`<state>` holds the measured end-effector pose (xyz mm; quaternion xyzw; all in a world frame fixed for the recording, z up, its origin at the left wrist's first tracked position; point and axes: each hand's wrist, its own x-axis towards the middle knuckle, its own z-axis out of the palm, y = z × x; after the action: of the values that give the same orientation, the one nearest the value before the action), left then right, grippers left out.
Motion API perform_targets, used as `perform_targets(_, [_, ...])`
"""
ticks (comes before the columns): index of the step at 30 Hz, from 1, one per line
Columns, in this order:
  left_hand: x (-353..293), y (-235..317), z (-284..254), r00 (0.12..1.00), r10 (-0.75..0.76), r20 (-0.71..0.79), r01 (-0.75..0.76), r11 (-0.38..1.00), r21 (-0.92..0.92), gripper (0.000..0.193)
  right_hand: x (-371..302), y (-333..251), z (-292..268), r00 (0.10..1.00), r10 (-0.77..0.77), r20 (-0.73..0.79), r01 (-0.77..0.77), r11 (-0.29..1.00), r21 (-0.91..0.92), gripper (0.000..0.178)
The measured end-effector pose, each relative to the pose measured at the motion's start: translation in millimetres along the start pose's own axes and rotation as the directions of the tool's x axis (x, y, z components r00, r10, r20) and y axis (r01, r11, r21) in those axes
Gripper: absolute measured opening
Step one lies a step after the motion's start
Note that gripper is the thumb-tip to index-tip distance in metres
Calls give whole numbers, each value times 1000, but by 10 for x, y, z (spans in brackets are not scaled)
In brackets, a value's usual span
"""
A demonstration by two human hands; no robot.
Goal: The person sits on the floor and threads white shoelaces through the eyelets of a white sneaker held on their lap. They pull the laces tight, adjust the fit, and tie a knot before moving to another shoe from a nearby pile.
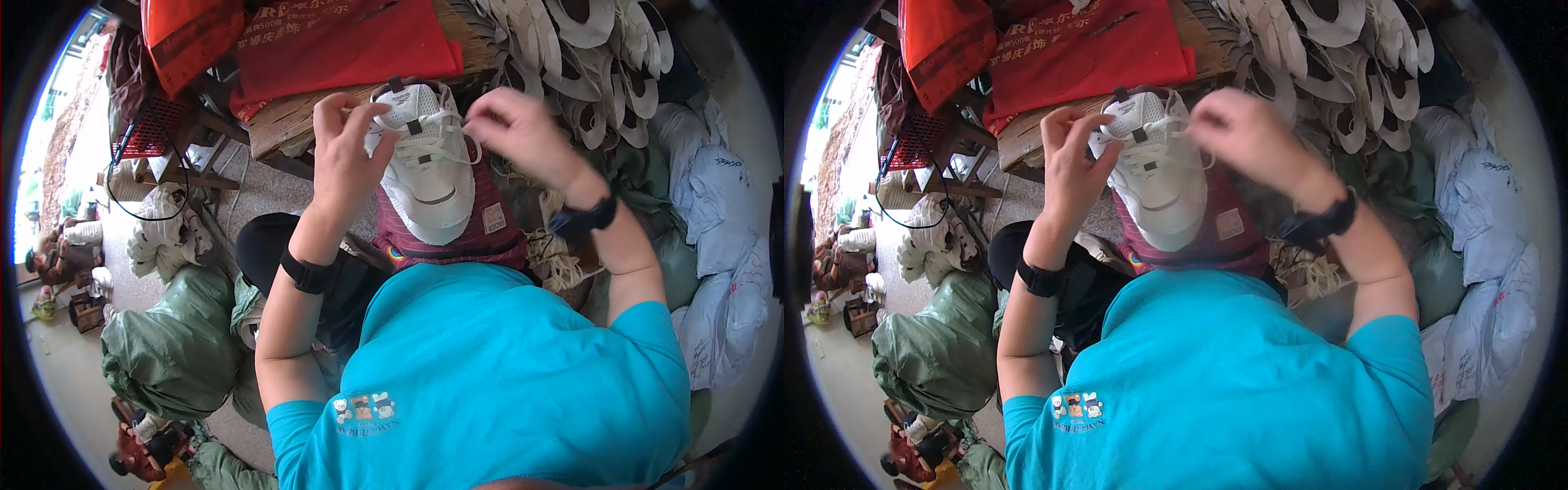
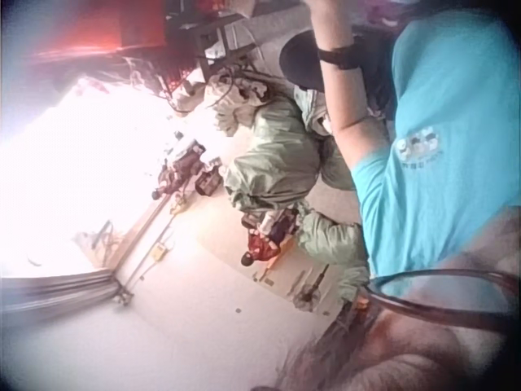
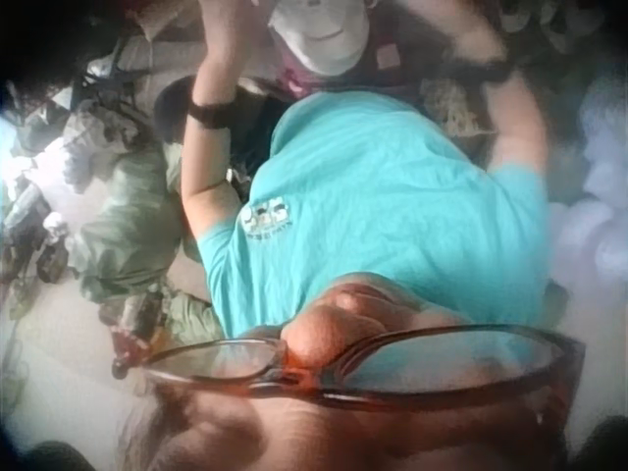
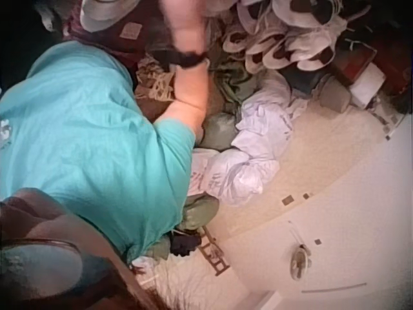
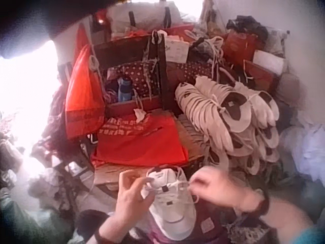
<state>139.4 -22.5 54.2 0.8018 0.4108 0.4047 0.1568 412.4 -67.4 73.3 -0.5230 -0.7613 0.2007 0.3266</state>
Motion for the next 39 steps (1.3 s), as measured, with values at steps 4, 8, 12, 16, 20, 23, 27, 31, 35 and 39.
perform_targets(4, [93,0,-26,992,108,60,-112,991,66,17,15,-315,483,990,-133,-40,126,982,-141,21])
perform_targets(8, [32,-5,-101,995,54,80,-53,999,-12,12,94,-295,450,975,-222,-15,210,937,-279,14])
perform_targets(12, [-61,-131,-243,997,73,32,-74,996,42,10,243,-339,138,935,172,310,-229,961,157,14])
perform_targets(16, [-205,-398,-560,985,-151,-88,154,988,22,18,363,-90,-176,722,209,659,-505,810,297,18])
perform_targets(20, [-351,-539,-902,994,-100,-36,106,968,228,21,410,-31,-343,721,31,692,-392,842,371,17])
perform_targets(23, [-439,-587,-1067,998,-37,-42,49,942,331,20,471,-57,-269,801,-25,598,-194,934,299,16])
perform_targets(27, [-546,-957,-1416,953,-177,-244,252,913,322,21,519,-145,-62,940,29,339,-75,990,124,15])
perform_targets(31, [-519,-922,-1301,971,-110,-213,187,904,384,17,455,-232,105,977,-31,209,39,999,-35,17])
perform_targets(35, [-511,-879,-1085,977,-152,-147,197,905,377,15,453,-245,223,977,-120,175,150,974,-170,14])
perform_targets(39, [-461,-726,-838,960,-232,-156,268,925,270,14,523,-275,158,981,-78,180,98,990,-105,13])
